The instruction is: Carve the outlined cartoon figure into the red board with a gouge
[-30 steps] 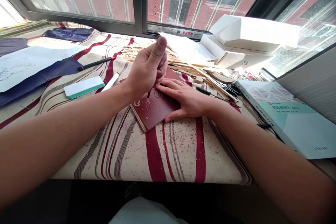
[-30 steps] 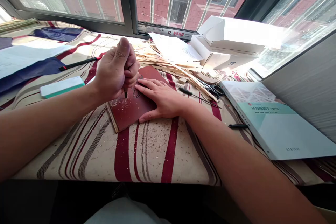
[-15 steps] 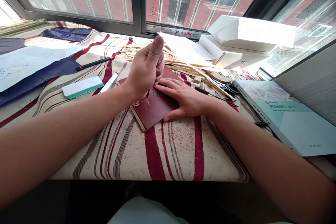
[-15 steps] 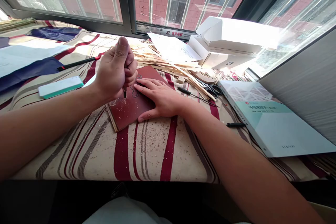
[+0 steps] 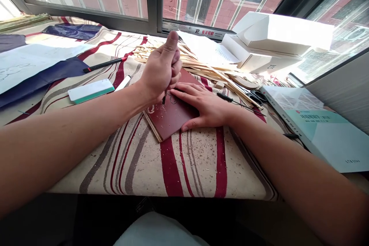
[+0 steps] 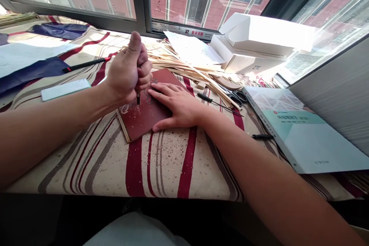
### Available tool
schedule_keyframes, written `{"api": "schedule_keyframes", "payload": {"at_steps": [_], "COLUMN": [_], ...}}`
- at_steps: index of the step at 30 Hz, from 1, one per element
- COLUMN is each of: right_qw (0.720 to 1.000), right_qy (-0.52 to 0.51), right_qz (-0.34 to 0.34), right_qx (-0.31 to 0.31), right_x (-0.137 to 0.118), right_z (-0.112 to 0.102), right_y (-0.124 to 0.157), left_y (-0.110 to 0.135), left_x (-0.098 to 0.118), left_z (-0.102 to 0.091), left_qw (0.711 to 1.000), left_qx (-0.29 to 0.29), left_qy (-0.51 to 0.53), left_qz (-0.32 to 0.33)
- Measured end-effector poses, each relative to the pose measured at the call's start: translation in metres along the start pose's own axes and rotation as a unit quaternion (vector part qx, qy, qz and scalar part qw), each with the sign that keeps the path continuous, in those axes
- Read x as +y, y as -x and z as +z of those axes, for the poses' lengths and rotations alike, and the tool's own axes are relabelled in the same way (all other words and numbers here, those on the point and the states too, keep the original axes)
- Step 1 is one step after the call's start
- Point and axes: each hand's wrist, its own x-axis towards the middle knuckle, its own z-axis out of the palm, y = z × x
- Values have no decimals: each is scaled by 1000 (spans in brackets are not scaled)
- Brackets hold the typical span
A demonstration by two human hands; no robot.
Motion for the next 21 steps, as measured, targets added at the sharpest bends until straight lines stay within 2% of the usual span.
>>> {"api": "schedule_keyframes", "payload": {"at_steps": [4, 7, 9, 11, 14, 16, 18, 21], "right_qw": [1000, 1000, 1000, 1000, 1000, 1000, 1000, 1000], "right_qy": [1, 7, 7, 2, -13, -17, -14, -10], "right_qz": [6, 9, 6, 0, -7, -8, -6, -1], "right_qx": [-4, -7, -5, 1, 13, 16, 14, 6], "right_x": [-2, -2, -1, 0, 1, 1, 1, -1], "right_z": [-1, 0, 1, 1, 2, 2, 2, 0], "right_y": [0, 0, 0, 1, 0, 0, 0, -1], "left_y": [2, 2, 1, -1, -4, -6, -6, -2], "left_x": [-8, -11, -11, -8, -1, 3, 4, 1], "left_z": [1, 1, 1, -1, -6, -9, -10, -6], "left_qw": [991, 986, 989, 994, 999, 995, 994, 999], "left_qx": [114, 133, 125, 91, -17, -70, -80, -28], "left_qy": [7, 13, 21, 23, 26, 30, 30, 22], "left_qz": [76, 95, 83, 54, -19, -60, -69, -18]}}
